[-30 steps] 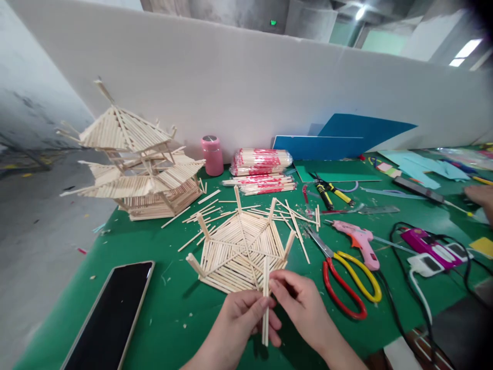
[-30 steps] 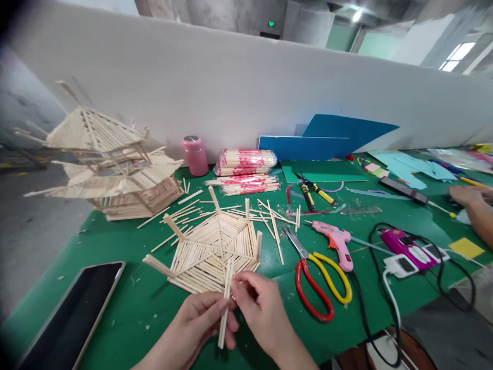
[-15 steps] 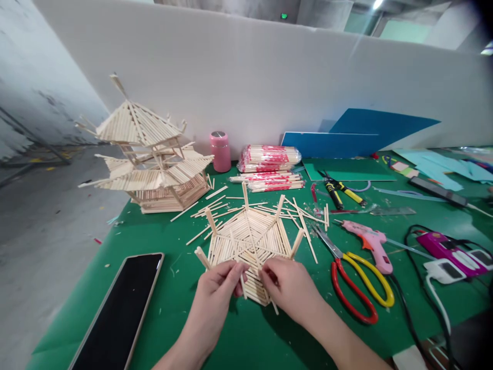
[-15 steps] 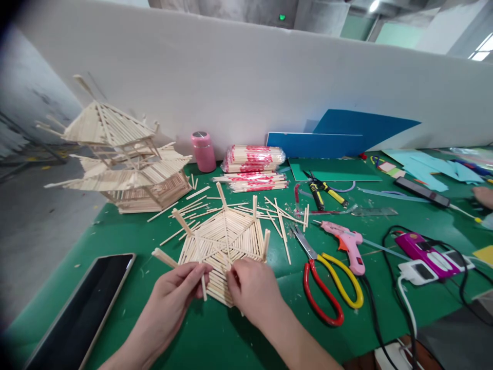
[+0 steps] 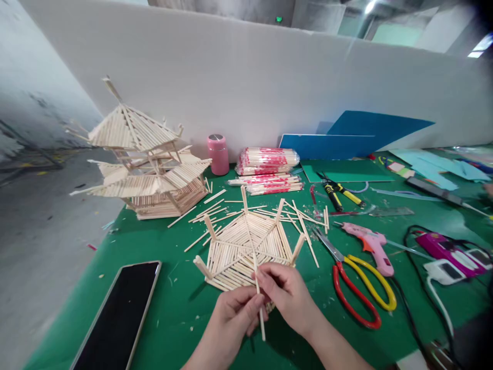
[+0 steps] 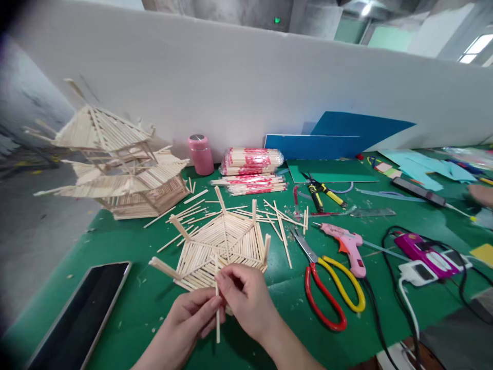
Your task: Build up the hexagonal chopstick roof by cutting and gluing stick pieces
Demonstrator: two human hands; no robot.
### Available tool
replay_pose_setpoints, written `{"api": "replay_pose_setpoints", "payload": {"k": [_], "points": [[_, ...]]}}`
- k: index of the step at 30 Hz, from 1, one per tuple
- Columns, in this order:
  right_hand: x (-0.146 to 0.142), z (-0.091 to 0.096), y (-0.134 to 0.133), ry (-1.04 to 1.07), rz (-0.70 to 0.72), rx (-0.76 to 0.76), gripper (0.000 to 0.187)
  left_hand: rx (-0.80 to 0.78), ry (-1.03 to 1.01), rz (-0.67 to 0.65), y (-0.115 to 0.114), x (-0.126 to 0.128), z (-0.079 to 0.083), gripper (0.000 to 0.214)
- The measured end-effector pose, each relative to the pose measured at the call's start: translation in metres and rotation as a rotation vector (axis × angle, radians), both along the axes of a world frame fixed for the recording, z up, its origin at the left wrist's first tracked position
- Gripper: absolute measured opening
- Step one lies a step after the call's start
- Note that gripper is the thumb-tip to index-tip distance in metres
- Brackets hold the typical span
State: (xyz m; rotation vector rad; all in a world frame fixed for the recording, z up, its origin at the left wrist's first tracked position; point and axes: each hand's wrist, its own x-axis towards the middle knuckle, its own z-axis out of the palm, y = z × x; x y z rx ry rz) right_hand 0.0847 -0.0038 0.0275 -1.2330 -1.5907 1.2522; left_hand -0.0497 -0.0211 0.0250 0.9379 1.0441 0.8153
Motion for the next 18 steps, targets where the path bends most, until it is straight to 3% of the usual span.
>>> {"api": "replay_pose_setpoints", "payload": {"k": [5,10,15,18], "points": [[0.0,-0.008,-0.003,0.121,-0.043,-0.021,0.028,-0.065,-0.076,0.019,-0.001,0.003,-0.004,0.028],[0.001,-0.007,-0.005,0.059,-0.109,0.039,0.025,-0.206,-0.267,0.059,-0.001,0.0,-0.007,0.018],[-0.002,0.002,-0.013,0.016,-0.076,0.064,0.025,-0.189,-0.285,0.033,-0.001,-0.001,-0.008,0.018],[0.019,0.007,-0.02,-0.099,-0.144,0.14,0.019,-0.182,-0.269,0.051,0.0,-0.002,-0.008,0.018]]}}
